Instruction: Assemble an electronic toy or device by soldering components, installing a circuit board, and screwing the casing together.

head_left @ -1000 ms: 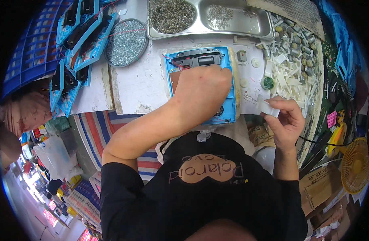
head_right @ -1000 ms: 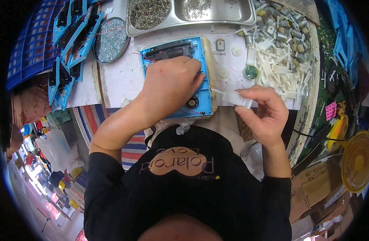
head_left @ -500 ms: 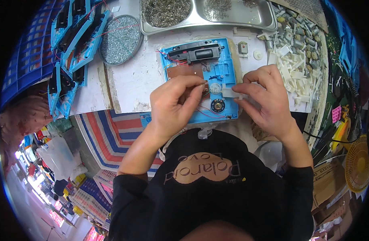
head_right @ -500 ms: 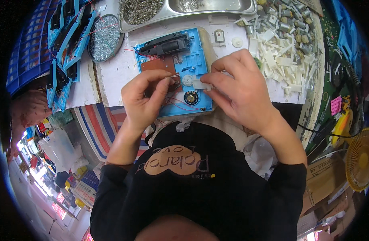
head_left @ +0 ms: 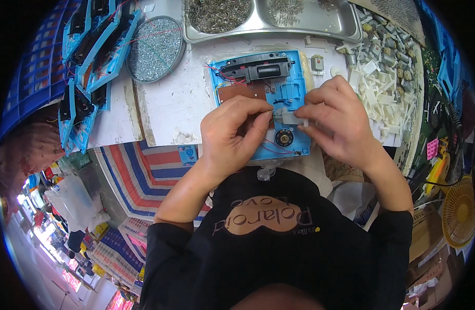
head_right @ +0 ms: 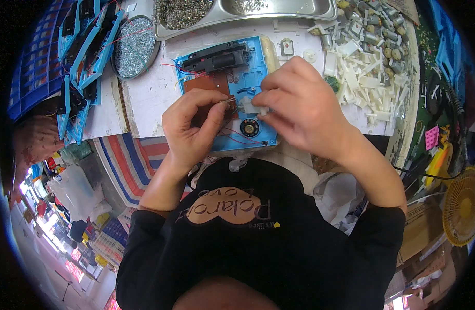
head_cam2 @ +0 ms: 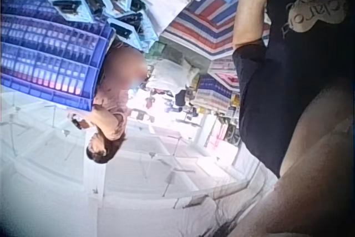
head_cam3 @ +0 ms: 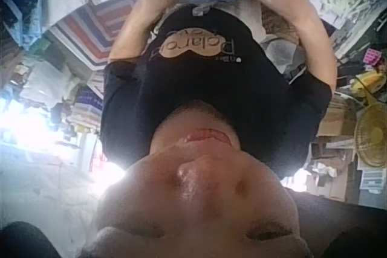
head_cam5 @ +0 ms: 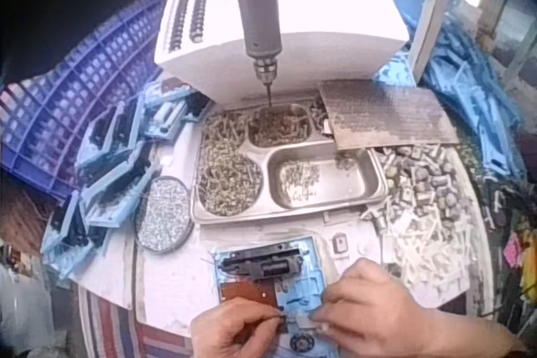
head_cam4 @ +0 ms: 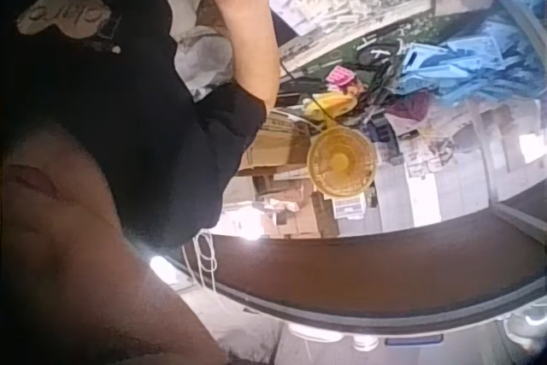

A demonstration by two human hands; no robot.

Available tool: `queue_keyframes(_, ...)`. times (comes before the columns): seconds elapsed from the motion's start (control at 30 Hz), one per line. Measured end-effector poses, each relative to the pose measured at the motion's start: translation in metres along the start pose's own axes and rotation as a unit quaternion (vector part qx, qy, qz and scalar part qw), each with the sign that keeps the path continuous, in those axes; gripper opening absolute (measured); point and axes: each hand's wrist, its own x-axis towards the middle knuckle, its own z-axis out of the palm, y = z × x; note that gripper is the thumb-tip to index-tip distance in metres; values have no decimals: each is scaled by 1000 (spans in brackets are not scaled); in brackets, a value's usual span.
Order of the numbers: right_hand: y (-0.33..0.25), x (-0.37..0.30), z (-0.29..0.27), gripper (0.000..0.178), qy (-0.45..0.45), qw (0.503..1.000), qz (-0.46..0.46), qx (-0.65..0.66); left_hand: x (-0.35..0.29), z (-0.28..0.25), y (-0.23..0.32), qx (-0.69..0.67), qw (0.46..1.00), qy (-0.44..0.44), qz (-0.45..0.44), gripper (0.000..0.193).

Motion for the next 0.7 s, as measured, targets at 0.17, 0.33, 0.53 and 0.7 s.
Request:
queue_keyframes(0.17, 20, -15, 13, 34, 34, 997, 23, 70, 3, -1, -2, 15, 999, -5, 36, 13)
queue_keyframes(0.33, 7, 5, -6, 34, -55, 998, 22, -8, 2, -2, -3, 22, 999, -10, 33, 13)
queue_keyframes(0.53, 30, -3, 0, 30, -36, 997, -7, 69, 4, -3, -2, 26, 999, -9, 46, 13)
queue_keyframes(0.7, 30, -3, 3, 29, -21, 996, -13, 81, 3, -3, -2, 32, 999, -15, 36, 13)
